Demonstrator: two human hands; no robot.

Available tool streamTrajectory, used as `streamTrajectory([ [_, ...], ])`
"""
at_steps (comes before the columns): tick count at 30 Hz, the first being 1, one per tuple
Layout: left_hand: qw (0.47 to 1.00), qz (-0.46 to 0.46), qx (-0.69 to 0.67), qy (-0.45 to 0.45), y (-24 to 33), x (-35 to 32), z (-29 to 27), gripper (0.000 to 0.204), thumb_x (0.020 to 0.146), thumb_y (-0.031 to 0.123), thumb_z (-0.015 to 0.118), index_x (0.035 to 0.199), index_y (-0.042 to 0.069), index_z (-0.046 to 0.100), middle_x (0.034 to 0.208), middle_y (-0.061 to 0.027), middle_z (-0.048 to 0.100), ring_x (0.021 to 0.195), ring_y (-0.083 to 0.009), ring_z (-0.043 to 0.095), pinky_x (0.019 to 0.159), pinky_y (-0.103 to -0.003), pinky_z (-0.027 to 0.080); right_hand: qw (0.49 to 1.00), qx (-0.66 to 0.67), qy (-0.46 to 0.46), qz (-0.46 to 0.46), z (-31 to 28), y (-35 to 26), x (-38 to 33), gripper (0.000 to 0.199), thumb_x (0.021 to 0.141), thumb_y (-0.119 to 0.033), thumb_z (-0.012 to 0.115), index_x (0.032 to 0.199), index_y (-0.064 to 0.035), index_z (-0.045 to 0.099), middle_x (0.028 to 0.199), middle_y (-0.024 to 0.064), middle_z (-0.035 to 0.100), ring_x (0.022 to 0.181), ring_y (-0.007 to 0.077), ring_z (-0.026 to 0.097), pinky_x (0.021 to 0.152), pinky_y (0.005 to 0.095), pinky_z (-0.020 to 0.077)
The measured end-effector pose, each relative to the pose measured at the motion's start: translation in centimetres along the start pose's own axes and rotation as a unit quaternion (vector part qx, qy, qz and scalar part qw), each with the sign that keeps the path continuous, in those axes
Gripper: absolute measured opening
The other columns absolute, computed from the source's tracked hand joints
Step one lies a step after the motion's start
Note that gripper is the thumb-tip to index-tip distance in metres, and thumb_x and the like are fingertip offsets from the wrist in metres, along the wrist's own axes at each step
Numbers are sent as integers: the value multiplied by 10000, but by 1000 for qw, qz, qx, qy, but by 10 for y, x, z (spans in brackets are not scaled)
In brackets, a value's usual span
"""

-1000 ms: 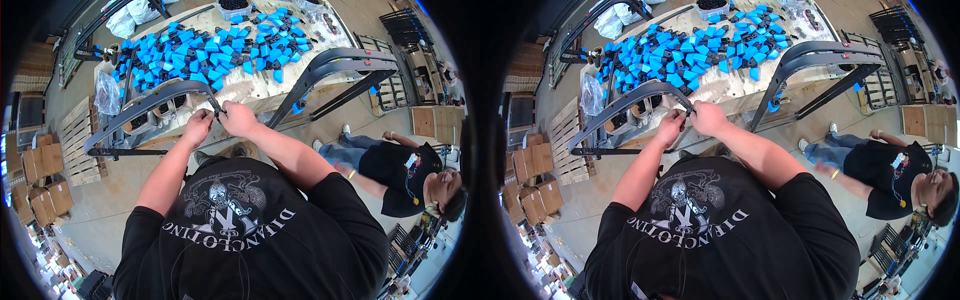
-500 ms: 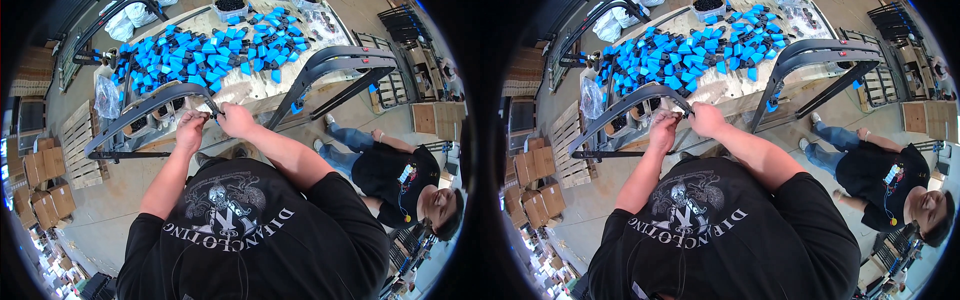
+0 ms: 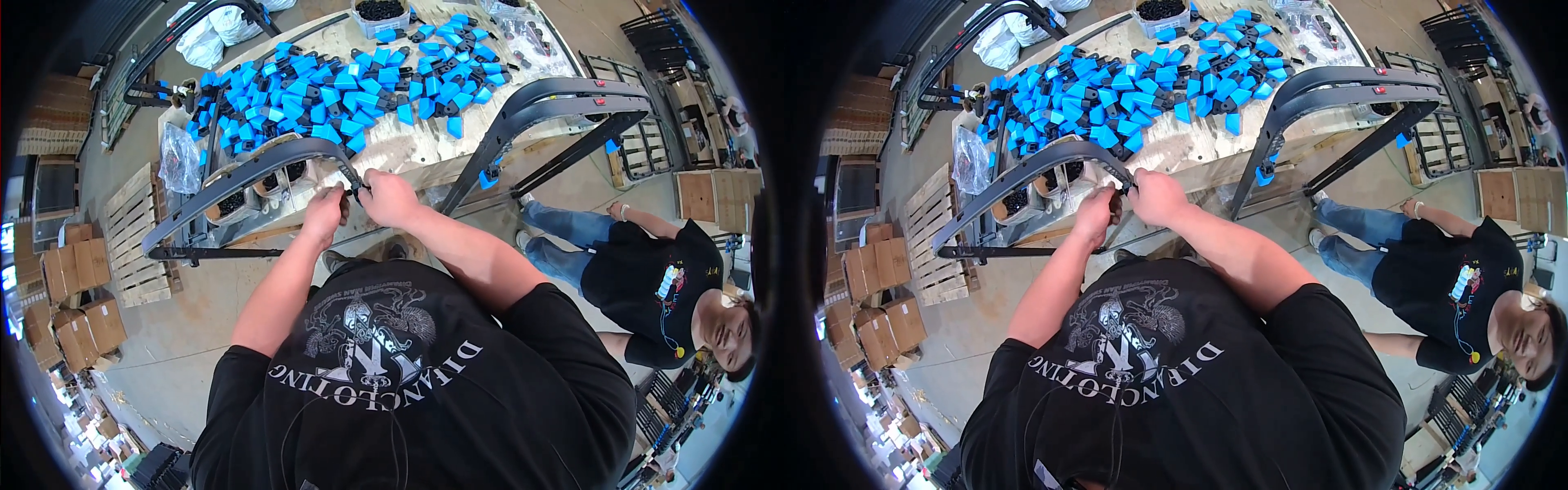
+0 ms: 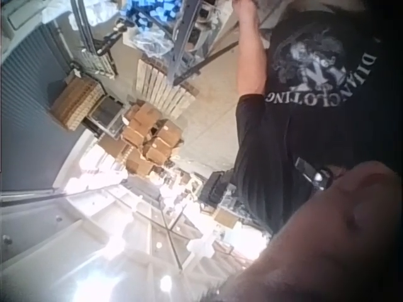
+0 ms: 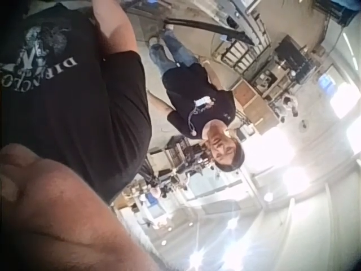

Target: Assembling metal furniture frames by attaching plastic components and securing them with bolts and a wrench.

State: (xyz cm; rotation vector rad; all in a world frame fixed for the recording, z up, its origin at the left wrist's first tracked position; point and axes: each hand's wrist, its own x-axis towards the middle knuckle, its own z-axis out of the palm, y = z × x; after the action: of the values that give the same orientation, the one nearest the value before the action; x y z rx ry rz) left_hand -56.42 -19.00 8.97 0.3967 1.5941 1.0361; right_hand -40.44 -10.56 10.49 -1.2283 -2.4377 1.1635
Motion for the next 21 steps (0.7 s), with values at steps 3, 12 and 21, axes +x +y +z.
streamTrajectory([
  [3,992,-112,-49,-30,-9,5,1,270,1033,279,561,966,23,614,720,-12,560,613,-133,506,586,-278,426,1000,-3,10,-5,1,-2,-1,251,901,-220,588,937,29,586,892,253,684,870,440,668,792,533,527],
  [12,938,201,280,34,-16,2,-8,259,984,232,607,986,-14,689,805,-139,703,725,-249,666,704,-374,522,1000,-28,-1,-12,5,-2,4,260,908,-222,589,942,36,585,878,266,684,852,446,672,778,545,524],
  [21,848,369,327,196,-7,-20,-94,194,927,198,589,941,29,684,897,-206,693,848,-392,678,783,-450,540,921,366,72,113,9,72,-54,136,931,-141,608,896,-10,623,740,38,591,672,124,553,587,326,460],
])
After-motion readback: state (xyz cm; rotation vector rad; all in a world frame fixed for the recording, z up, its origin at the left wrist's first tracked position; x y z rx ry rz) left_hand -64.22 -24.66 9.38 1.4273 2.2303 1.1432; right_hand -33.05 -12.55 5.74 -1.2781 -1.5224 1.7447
